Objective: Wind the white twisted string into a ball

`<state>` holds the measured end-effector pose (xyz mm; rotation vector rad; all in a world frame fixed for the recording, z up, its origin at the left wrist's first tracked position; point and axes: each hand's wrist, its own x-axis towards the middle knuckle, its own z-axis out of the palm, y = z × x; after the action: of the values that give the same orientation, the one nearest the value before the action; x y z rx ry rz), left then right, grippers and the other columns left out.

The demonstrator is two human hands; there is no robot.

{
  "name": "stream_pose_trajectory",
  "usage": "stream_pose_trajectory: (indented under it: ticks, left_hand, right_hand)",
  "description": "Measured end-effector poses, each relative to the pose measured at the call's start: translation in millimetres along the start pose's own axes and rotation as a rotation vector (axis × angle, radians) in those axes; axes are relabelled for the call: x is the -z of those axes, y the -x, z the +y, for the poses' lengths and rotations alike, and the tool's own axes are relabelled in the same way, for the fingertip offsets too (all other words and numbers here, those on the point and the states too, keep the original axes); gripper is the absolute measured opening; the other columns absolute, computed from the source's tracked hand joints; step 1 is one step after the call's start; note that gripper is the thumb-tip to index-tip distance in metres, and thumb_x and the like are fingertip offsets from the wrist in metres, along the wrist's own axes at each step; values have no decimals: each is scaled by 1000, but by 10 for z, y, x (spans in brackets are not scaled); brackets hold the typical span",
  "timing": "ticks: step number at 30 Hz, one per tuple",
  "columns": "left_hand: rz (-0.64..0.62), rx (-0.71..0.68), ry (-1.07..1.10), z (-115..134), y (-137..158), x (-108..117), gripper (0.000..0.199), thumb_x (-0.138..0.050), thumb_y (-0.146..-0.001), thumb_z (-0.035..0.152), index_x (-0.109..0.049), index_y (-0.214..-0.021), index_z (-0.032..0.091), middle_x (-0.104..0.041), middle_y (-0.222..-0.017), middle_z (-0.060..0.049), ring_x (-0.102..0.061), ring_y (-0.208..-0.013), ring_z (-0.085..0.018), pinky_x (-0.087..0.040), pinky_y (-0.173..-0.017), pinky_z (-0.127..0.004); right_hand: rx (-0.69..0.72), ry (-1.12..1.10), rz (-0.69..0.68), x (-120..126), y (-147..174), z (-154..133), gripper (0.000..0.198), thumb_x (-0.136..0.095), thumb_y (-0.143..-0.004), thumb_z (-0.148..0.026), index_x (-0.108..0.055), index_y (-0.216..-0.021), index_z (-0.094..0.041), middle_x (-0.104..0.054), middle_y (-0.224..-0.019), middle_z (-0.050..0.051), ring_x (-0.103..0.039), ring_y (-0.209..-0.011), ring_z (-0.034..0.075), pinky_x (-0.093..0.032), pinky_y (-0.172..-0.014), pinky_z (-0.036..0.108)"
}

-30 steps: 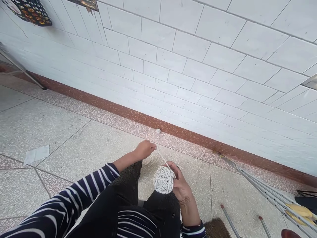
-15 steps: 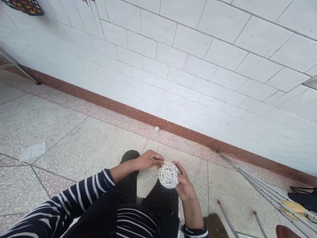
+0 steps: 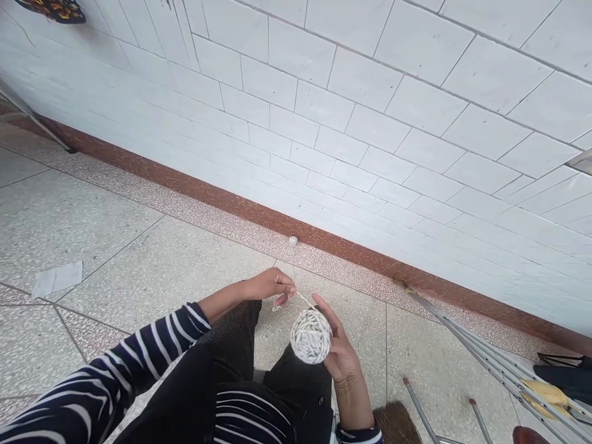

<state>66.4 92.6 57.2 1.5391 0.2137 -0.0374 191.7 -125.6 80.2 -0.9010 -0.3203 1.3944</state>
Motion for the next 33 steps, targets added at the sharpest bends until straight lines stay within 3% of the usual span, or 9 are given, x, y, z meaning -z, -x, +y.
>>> stream_pose_trajectory:
  ticks: [5, 8, 10, 17, 22, 25, 28, 30, 33]
  left_hand:
    - [-40, -74, -213, 129, -10, 14, 32, -62, -87, 43, -70, -76, 14, -67, -68, -1, -58, -68, -13, -39, -66, -21]
    - [-89, -109, -78, 133, -36, -114, 31, -61, -88, 43, -69, -104, 18, -70, -80, -2, -61, -77, -14, -41, -73, -22]
    - [-110, -77, 12, 131, -58, -176, 36, -65, -85, 45, -68, -110, 18, -71, -82, -2, -62, -77, -15, -42, -73, -22]
    - [-131, -124, -150, 136, -163, -126, 24, -67, -84, 40, -75, -81, 17, -68, -69, -1, -61, -71, -14, -41, -72, -22]
    - [-48, -266, -489, 92, -163, -127, 23, -57, -92, 28, -70, -76, 20, -68, -68, 3, -60, -68, -11, -28, -104, -32]
    - [8, -259, -586, 9, -107, -131, 26, -52, -94, 24, -66, -73, 19, -67, -67, 4, -57, -63, -10, -18, -112, -36]
    - [40, -200, -605, -120, -25, -120, 29, -51, -93, 23, -61, -66, 17, -63, -63, 4, -54, -61, -10, -30, -102, -31]
    - [49, -130, -595, -204, 47, -131, 31, -52, -91, 23, -58, -61, 17, -61, -62, 2, -53, -61, -12, -38, -85, -25]
    - [20, -55, -545, -271, 171, -203, 30, -52, -89, 23, -58, -60, 17, -60, -63, 1, -54, -61, -12, -37, -66, -22]
  right_hand:
    - [23, -17, 70, 11, -32, 64, 71, -83, -52, -18, -66, -120, -22, -71, -116, 3, -62, -104, 20, -47, -91, 25]
    - [11, -35, 175, 66, -61, 56, 58, -84, -52, -20, -72, -109, -26, -73, -110, 2, -64, -102, 22, -49, -88, 29]
    - [-18, -36, 223, 106, -65, 48, 57, -85, -51, -22, -73, -106, -26, -74, -108, 3, -64, -100, 24, -50, -85, 31]
    - [-16, 11, 181, 86, -16, 60, 60, -85, -45, -18, -73, -104, -25, -74, -101, 3, -65, -88, 22, -51, -75, 29]
    - [27, 33, 133, 11, 21, 75, 71, -86, -44, -20, -69, -113, -27, -71, -114, 4, -63, -101, 28, -49, -89, 38]
    - [43, 55, 83, -14, 52, -26, 87, -87, -46, -26, -60, -128, -28, -71, -111, 4, -61, -109, 31, -46, -96, 41]
    - [88, 110, 133, 40, 79, -212, 82, -87, -45, -25, -63, -124, -24, -71, -111, 7, -60, -110, 32, -47, -93, 42]
    - [158, 124, 286, 117, 73, -344, 65, -86, -46, -26, -70, -109, -25, -70, -114, 8, -60, -106, 32, -51, -85, 43]
    - [231, 202, 501, 217, -17, -487, 52, -85, -51, -29, -69, -101, -25, -69, -109, 7, -63, -93, 29, -54, -69, 40]
